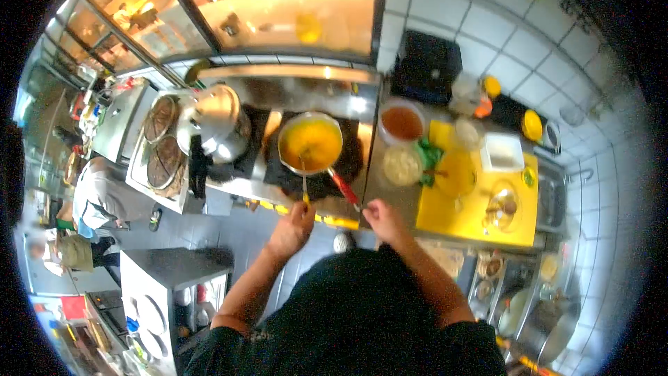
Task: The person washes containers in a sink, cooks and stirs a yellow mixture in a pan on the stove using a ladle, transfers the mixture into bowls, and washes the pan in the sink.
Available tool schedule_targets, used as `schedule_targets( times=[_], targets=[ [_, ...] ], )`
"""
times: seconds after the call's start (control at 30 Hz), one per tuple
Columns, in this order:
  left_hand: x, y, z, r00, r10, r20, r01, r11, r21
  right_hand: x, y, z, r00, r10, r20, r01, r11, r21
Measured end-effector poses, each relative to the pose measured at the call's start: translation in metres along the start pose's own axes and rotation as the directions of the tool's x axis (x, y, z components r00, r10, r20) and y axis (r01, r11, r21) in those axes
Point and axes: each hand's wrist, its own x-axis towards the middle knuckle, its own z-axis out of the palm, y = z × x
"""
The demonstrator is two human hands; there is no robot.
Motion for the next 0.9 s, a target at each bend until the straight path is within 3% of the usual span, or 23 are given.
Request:
schedule_targets(
  times=[0.03,0.13,0.2,0.3,0.5,0.6,0.83,0.9],
  targets=[
    [-0.003,-0.001,0.001,1.0,-0.004,0.015,0.003,1.0,0.028,0.004,-0.01,0.0,0.992,0.112,0.055,-0.109,0.993,-0.054],
    [-0.004,0.001,-0.008,0.996,-0.045,0.074,0.043,0.998,0.034,0.017,-0.015,0.012,0.999,0.021,0.031,-0.02,1.0,-0.021],
    [-0.005,0.005,-0.018,0.999,-0.042,0.026,0.042,0.999,0.013,0.018,-0.041,0.005,0.998,0.041,0.056,-0.034,0.993,-0.11],
    [-0.009,0.009,-0.025,1.0,-0.029,-0.01,0.029,0.999,-0.017,0.028,-0.039,0.009,0.996,-0.021,0.087,0.03,0.994,-0.104],
    [-0.018,0.013,-0.033,0.995,-0.051,-0.081,0.045,0.996,-0.081,0.028,-0.044,0.017,0.994,-0.038,0.106,0.048,0.995,-0.093],
    [-0.02,0.016,-0.038,0.996,-0.076,-0.036,0.073,0.994,-0.082,0.028,-0.042,0.019,0.993,-0.017,0.121,0.023,0.999,-0.047],
    [-0.024,0.024,-0.036,0.995,-0.005,-0.103,0.009,0.999,0.045,0.037,-0.028,0.025,0.993,-0.057,0.102,0.066,0.994,-0.084],
    [-0.024,0.027,-0.038,0.994,0.0,-0.106,0.006,0.999,0.053,0.044,-0.02,0.03,0.992,-0.067,0.105,0.068,0.998,-0.01]
  ],
)
